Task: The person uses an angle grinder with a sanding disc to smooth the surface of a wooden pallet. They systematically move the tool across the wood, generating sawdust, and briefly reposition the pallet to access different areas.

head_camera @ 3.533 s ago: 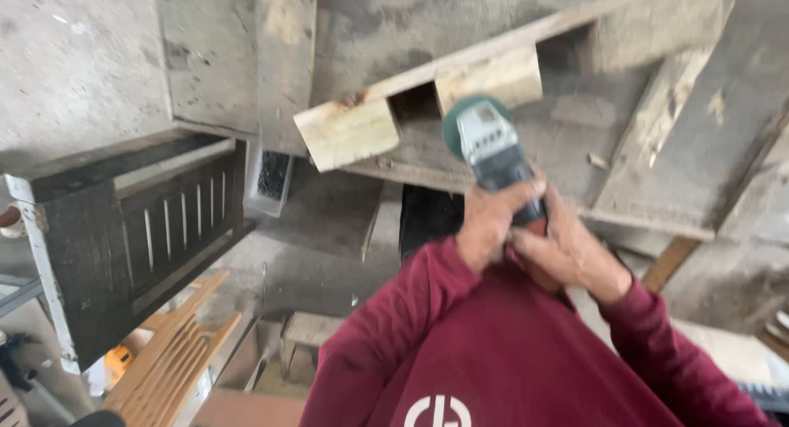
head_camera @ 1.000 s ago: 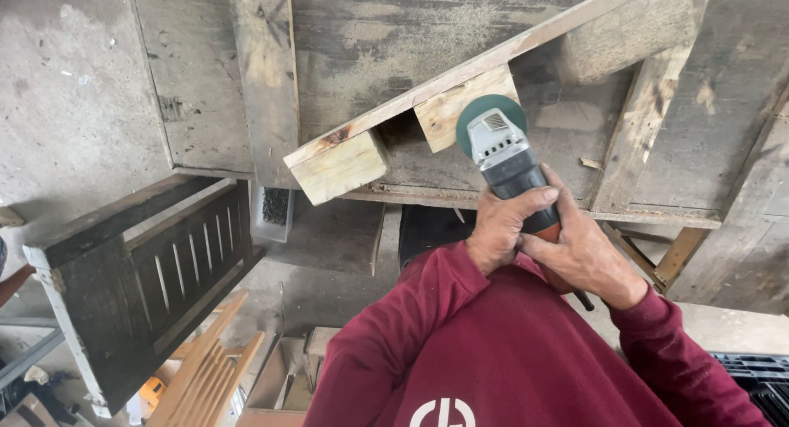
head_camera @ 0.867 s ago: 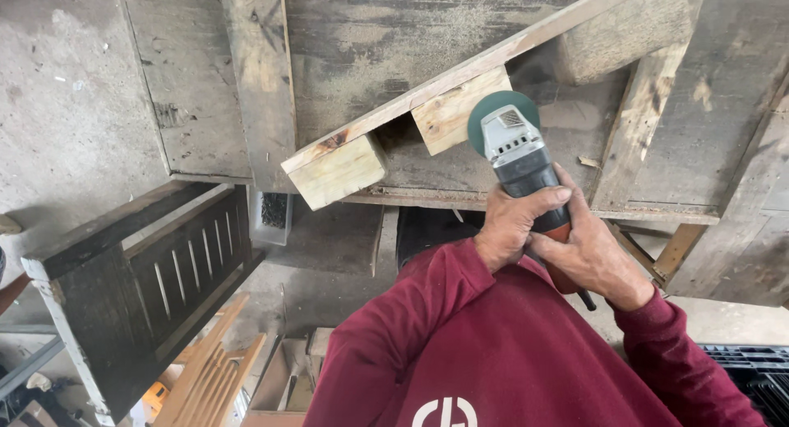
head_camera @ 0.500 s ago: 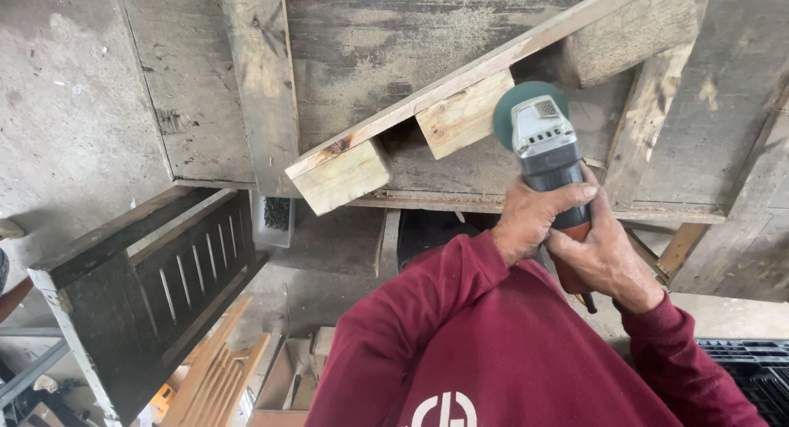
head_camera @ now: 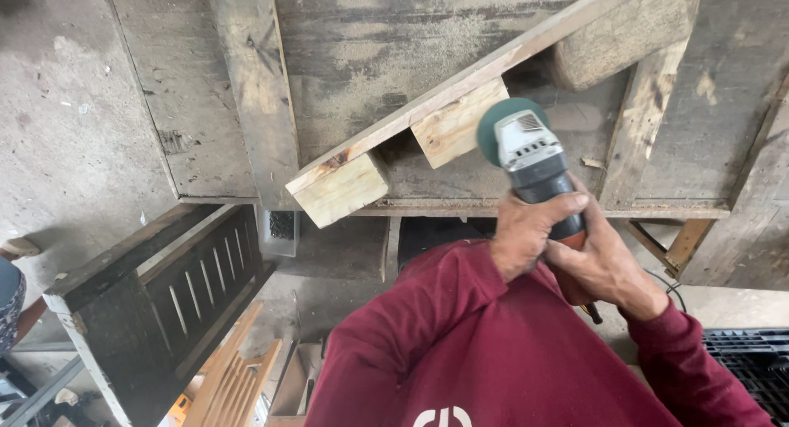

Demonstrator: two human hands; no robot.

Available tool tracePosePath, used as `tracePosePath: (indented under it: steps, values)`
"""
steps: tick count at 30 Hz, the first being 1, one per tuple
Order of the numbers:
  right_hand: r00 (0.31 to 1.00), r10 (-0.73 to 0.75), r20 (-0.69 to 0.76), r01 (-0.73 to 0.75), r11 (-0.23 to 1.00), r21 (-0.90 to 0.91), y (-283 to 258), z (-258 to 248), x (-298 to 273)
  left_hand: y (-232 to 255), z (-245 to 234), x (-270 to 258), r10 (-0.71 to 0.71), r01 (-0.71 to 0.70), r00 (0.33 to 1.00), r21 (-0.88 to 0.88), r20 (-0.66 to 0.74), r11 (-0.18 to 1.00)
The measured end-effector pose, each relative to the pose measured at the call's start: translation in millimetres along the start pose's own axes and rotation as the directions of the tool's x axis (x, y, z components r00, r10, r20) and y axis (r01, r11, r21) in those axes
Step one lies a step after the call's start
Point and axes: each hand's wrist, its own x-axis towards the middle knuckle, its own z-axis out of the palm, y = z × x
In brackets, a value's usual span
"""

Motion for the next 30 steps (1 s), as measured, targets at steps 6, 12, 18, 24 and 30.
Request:
tracePosePath:
  steps: [6, 12, 18, 24, 30]
  values:
    - [1.0, -0.019, -0.018, 0.02, 0.999, 0.047, 0, 4, -10, 9, 5, -10, 0.005, -0.006, 1.0, 0.039, 0.028, 0.999]
    - [1.0, 0.009, -0.018, -0.008, 0.999, 0.036, -20, -5, 9, 24, 3, 10, -0.065, 0.064, 0.997, 0.034, 0.041, 0.997]
    - [0.953, 0.276, 0.127, -0.25, 0.95, -0.186, -45, -38, 34, 25, 8, 31, 0.03, -0.03, 1.0, -0.033, 0.006, 0.999]
    - [0.984, 0.145, 0.102, -0.116, 0.962, -0.248, -55, -79, 52, 9, 37, 67, 0.068, -0.067, 0.998, -0.094, 0.007, 0.993]
    - [0.996, 0.067, 0.052, -0.047, 0.946, -0.321, -53, -112, 55, -5, 67, 80, 0.098, -0.1, 0.995, -0.125, -0.02, 0.987]
